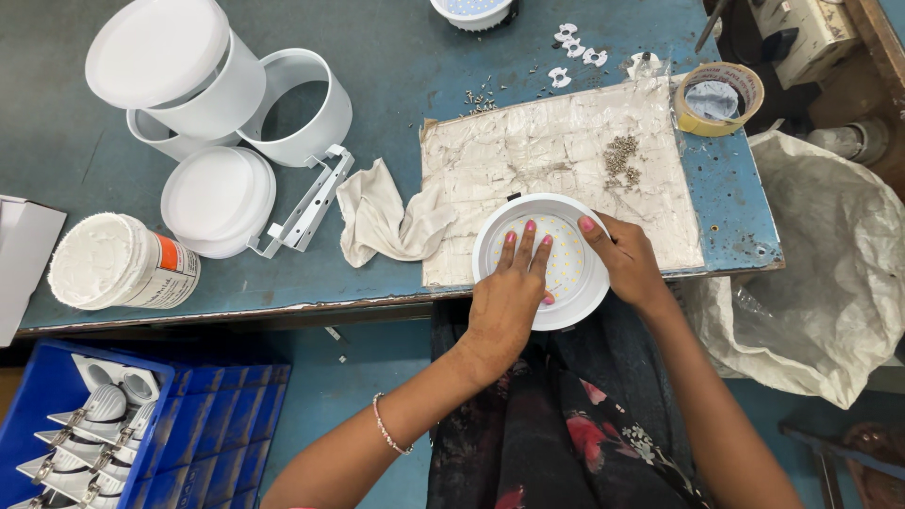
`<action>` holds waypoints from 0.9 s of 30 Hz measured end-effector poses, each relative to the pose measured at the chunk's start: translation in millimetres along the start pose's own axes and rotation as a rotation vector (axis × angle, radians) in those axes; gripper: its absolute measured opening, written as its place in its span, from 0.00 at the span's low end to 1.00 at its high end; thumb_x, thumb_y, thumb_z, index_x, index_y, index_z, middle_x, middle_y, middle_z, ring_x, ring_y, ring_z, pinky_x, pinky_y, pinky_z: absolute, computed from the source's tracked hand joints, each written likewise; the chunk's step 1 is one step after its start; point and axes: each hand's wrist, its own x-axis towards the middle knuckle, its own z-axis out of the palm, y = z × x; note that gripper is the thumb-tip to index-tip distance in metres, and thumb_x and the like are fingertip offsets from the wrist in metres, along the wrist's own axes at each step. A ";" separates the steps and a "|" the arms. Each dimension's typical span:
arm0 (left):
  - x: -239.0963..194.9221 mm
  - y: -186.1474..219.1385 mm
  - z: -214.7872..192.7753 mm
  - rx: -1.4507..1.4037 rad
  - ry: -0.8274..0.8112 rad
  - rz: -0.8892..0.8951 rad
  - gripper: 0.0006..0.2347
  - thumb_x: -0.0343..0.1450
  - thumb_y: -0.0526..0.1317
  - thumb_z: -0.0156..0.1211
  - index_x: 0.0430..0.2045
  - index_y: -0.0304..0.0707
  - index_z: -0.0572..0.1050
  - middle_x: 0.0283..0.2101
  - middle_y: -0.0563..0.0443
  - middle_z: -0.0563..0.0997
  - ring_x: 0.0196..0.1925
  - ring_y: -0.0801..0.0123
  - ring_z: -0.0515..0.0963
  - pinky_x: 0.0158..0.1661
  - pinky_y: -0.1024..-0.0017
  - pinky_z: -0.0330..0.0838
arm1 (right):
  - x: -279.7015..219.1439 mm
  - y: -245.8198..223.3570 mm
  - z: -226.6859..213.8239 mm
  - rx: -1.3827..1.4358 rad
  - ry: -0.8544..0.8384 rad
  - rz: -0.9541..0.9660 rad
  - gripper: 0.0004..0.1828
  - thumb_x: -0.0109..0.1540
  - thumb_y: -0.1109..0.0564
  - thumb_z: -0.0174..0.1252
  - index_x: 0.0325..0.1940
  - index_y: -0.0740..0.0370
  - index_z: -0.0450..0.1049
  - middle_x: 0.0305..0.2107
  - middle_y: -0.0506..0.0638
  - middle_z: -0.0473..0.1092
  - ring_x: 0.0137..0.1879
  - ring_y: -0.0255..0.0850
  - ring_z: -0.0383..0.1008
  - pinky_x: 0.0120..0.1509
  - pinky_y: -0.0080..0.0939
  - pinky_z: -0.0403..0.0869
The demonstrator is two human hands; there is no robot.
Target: The person places an LED panel into a circular housing, presses it down with their fingers, and then uses a power screwdriver to secure multiple screws around the perimeter of the panel.
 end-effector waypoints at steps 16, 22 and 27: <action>-1.3 13.3 14.2 0.056 0.096 -0.101 0.34 0.62 0.41 0.70 0.64 0.30 0.66 0.71 0.31 0.63 0.67 0.39 0.71 0.46 0.62 0.80 | 2.5 21.8 -4.5 0.065 -0.034 -0.024 0.27 0.73 0.41 0.49 0.55 0.70 0.76 0.37 0.50 0.76 0.40 0.31 0.73 0.43 0.32 0.72; -4.0 16.3 16.2 0.053 0.158 -0.099 0.31 0.62 0.37 0.68 0.62 0.29 0.68 0.70 0.29 0.65 0.65 0.37 0.73 0.47 0.61 0.80 | -2.0 22.0 -5.5 0.035 -0.017 -0.123 0.28 0.76 0.41 0.49 0.56 0.71 0.76 0.36 0.48 0.74 0.41 0.29 0.69 0.43 0.31 0.69; -4.3 18.5 19.2 0.107 0.223 -0.106 0.28 0.65 0.34 0.66 0.62 0.30 0.69 0.70 0.31 0.66 0.67 0.38 0.73 0.50 0.62 0.80 | -1.2 25.1 -6.9 0.004 0.010 -0.100 0.27 0.77 0.42 0.50 0.50 0.72 0.76 0.33 0.48 0.73 0.38 0.29 0.67 0.40 0.32 0.67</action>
